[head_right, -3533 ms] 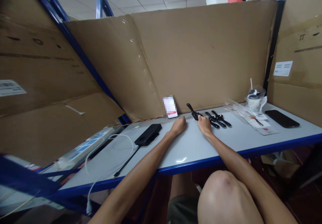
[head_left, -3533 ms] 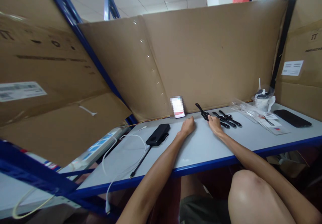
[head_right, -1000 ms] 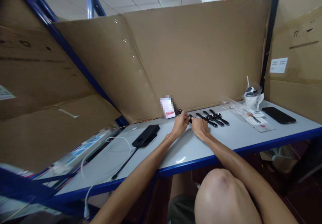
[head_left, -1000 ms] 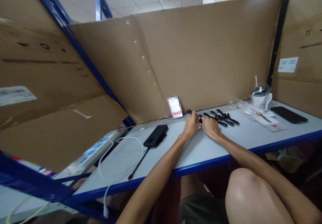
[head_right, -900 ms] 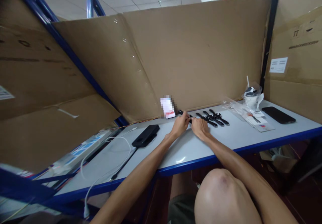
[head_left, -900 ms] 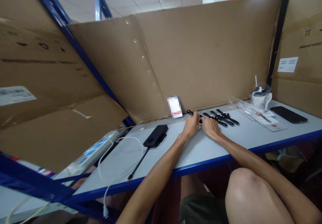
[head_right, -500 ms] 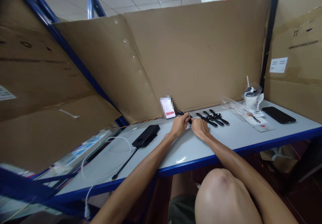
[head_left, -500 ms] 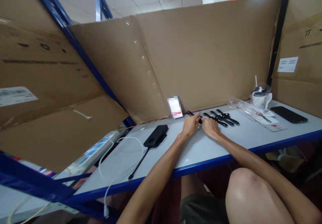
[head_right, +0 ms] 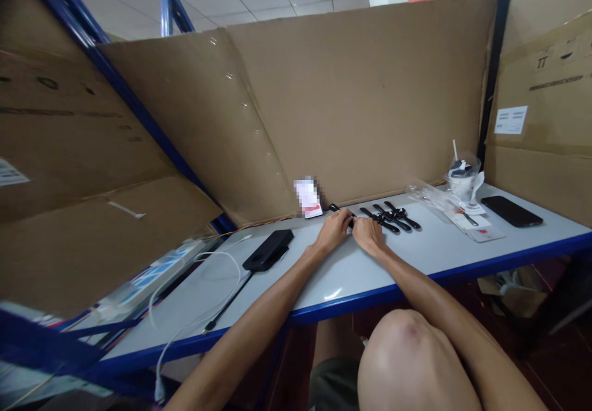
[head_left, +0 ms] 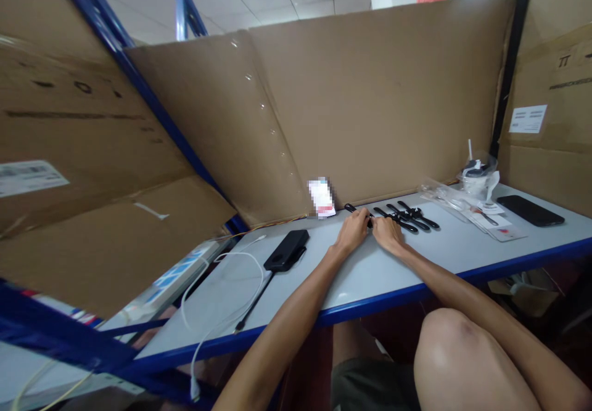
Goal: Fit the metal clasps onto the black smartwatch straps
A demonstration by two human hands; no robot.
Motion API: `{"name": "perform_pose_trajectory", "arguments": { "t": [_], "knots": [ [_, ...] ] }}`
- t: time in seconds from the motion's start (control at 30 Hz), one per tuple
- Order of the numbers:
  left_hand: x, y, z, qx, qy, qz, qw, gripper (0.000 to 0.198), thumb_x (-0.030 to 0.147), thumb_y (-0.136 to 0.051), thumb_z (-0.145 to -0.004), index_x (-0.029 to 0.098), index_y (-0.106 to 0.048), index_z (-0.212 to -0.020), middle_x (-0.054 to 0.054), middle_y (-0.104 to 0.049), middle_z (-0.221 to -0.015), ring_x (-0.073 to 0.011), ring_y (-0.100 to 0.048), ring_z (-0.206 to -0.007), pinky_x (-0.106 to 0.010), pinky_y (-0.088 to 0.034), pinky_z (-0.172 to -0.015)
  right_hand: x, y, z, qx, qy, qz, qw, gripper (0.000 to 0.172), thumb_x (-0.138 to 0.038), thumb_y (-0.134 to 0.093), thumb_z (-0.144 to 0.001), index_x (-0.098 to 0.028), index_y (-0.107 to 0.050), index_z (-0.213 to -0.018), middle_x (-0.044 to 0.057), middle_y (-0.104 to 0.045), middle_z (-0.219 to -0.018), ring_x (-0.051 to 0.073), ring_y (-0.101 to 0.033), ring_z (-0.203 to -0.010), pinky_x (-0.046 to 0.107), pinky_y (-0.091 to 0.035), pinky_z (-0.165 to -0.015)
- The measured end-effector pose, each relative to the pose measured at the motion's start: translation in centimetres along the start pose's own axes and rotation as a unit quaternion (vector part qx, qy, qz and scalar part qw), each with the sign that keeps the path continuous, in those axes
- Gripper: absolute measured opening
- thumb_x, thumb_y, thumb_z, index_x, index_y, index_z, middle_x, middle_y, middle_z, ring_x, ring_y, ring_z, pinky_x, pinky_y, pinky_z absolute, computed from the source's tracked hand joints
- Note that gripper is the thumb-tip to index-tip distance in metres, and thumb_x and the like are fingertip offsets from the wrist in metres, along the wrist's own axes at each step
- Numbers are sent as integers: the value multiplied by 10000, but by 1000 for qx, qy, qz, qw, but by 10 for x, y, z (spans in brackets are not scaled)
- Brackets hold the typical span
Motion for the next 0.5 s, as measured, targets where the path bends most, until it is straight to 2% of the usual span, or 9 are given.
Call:
{"name": "perform_pose_trajectory", "arguments": {
  "t": [0.2,0.27,0.4,0.5],
  "knots": [
    [1,1,0,6,-5,7,1000,130,256,-435,-958,200,-553,-964,-91,-659,-950,-206,-623,-861,-312,-460,-756,1,-1,0,4,2,6,1000,491,-329,-277,-1018,-154,-726,-1109,182,-731,-1051,277,-692,-1012,326,-486,-847],
    [-1,-1,0,15,5,21,1000,120,229,-437,-951,201,-554,-959,-85,-663,-929,-203,-628,-846,-309,-455,-749,0,-1,0,1,3,8,1000,500,-340,-266,-1023,-159,-723,-1116,180,-730,-1055,275,-690,-1018,328,-484,-853],
    [-4,-8,-2,75,62,99,990,161,185,-495,-908,199,-532,-1064,-33,-658,-803,-186,-630,-741,-285,-449,-689,-1,0,1,1,4,7,1000,517,-367,-247,-1031,-166,-714,-1124,175,-727,-1064,268,-685,-1029,326,-477,-864],
    [-4,-11,-3,109,109,156,976,72,205,-551,-880,194,-559,-951,-25,-669,-767,-173,-638,-713,-269,-450,-668,-1,-2,0,6,2,6,1000,514,-373,-252,-1029,-169,-716,-1116,172,-727,-1064,275,-686,-1023,335,-478,-858]
  ]
}}
Point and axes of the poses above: each hand's wrist, its own z-axis away from the middle knuckle, its own y-axis out of the back of the hand, x = y × z, the point moved 1 cm from there along -z, towards the middle knuckle
